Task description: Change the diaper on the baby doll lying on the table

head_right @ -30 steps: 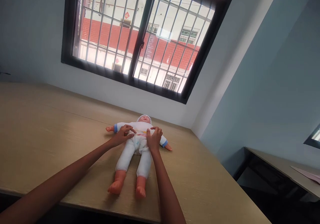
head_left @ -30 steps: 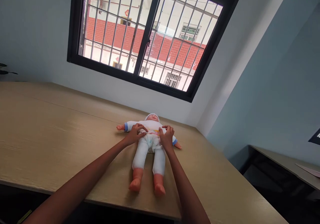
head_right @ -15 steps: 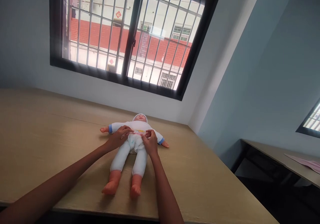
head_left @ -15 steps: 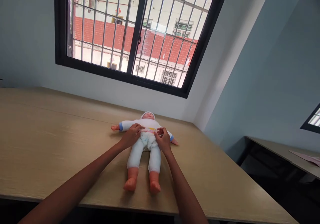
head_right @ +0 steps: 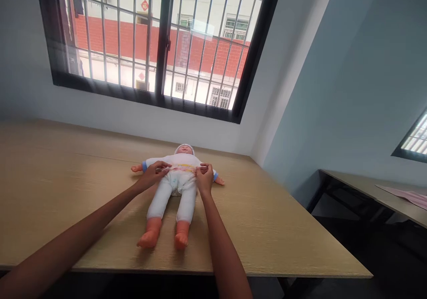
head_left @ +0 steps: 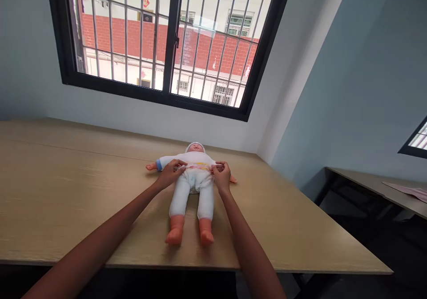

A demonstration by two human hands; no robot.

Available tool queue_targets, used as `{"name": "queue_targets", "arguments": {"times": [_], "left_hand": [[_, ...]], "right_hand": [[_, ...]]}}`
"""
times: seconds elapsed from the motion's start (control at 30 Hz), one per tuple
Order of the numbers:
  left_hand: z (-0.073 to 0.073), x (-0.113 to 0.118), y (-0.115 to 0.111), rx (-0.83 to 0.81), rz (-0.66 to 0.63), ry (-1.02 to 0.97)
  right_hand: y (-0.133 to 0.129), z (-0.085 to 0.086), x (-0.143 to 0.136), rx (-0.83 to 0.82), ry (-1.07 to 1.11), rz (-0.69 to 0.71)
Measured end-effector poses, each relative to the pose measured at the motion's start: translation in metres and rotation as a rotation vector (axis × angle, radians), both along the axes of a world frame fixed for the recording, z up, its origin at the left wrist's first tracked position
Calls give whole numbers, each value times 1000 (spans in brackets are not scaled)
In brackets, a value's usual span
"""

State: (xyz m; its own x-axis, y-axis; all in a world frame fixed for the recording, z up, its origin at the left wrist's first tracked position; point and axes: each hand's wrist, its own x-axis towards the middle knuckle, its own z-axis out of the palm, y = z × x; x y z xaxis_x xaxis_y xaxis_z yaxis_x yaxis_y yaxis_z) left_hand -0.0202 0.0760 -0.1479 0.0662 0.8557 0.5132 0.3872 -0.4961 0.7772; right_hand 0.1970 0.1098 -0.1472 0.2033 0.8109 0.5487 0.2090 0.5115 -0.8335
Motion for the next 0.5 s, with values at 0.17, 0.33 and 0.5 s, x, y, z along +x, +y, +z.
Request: {"name": "queue_targets", "arguments": {"times": [0.17, 0.33, 0.5], "left_hand": [[0, -5, 2, 16, -25, -9], [1, -6, -2, 35, -63, -13], [-5, -5, 2, 71, -34, -39]], "right_hand": [[1, 0, 0, 35, 48, 26], [-9, 0, -12, 80, -113, 122], [-13, -2, -15, 88, -206, 123]]}}
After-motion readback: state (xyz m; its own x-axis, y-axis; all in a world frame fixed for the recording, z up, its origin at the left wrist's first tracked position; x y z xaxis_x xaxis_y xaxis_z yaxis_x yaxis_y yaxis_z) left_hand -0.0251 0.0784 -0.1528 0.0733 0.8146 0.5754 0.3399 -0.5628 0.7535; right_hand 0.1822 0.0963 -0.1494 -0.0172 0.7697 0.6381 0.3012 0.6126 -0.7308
